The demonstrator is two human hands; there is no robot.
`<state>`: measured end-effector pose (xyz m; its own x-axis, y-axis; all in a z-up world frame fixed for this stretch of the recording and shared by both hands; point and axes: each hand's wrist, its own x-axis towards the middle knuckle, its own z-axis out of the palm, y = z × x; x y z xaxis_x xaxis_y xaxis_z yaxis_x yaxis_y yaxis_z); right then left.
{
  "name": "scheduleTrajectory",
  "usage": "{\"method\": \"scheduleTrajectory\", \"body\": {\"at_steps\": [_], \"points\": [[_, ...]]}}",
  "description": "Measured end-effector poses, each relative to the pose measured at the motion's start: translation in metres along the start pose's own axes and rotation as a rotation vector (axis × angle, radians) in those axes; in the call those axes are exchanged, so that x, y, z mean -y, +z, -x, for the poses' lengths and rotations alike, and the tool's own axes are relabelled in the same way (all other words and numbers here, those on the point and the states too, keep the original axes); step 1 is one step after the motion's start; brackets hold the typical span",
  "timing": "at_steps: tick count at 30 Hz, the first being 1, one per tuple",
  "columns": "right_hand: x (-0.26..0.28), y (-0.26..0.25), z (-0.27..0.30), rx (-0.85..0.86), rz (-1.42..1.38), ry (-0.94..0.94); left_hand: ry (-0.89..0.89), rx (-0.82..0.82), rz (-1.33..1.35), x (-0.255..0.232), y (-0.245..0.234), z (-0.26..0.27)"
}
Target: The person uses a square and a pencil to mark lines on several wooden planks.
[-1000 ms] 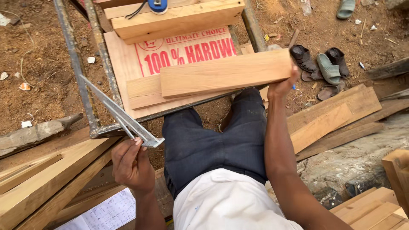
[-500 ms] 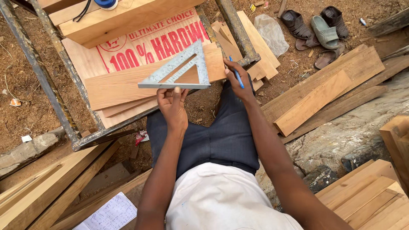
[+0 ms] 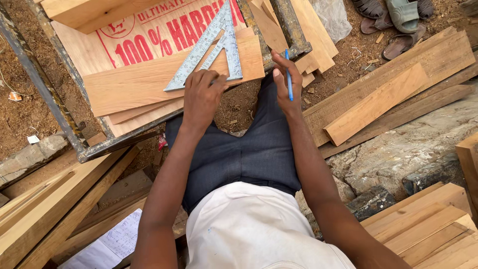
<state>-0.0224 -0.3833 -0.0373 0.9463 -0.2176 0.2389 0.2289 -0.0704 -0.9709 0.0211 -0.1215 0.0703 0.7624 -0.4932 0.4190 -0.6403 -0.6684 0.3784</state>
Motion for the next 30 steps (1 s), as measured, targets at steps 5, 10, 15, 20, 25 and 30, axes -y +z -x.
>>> {"method": "scheduleTrajectory", "body": {"at_steps": [5,10,15,20,25,30], "points": [[0.000,-0.007,0.003,-0.051,-0.019,0.022,-0.043,0.037,0.056,0.003,0.008,0.011],[-0.003,-0.007,0.008,-0.059,0.007,0.030,-0.076,0.052,0.046,0.002,0.015,0.018],[0.004,-0.004,0.003,-0.039,-0.009,0.025,-0.072,0.052,0.042,-0.001,0.017,0.014],[0.007,-0.004,0.005,-0.038,0.027,0.002,-0.038,0.059,0.028,0.007,0.024,0.015],[0.012,0.000,0.004,-0.013,0.016,0.024,-0.014,0.085,0.034,0.011,0.020,0.012],[0.017,0.003,0.003,0.010,0.002,0.019,0.011,0.076,0.029,0.012,0.017,0.010]]}}
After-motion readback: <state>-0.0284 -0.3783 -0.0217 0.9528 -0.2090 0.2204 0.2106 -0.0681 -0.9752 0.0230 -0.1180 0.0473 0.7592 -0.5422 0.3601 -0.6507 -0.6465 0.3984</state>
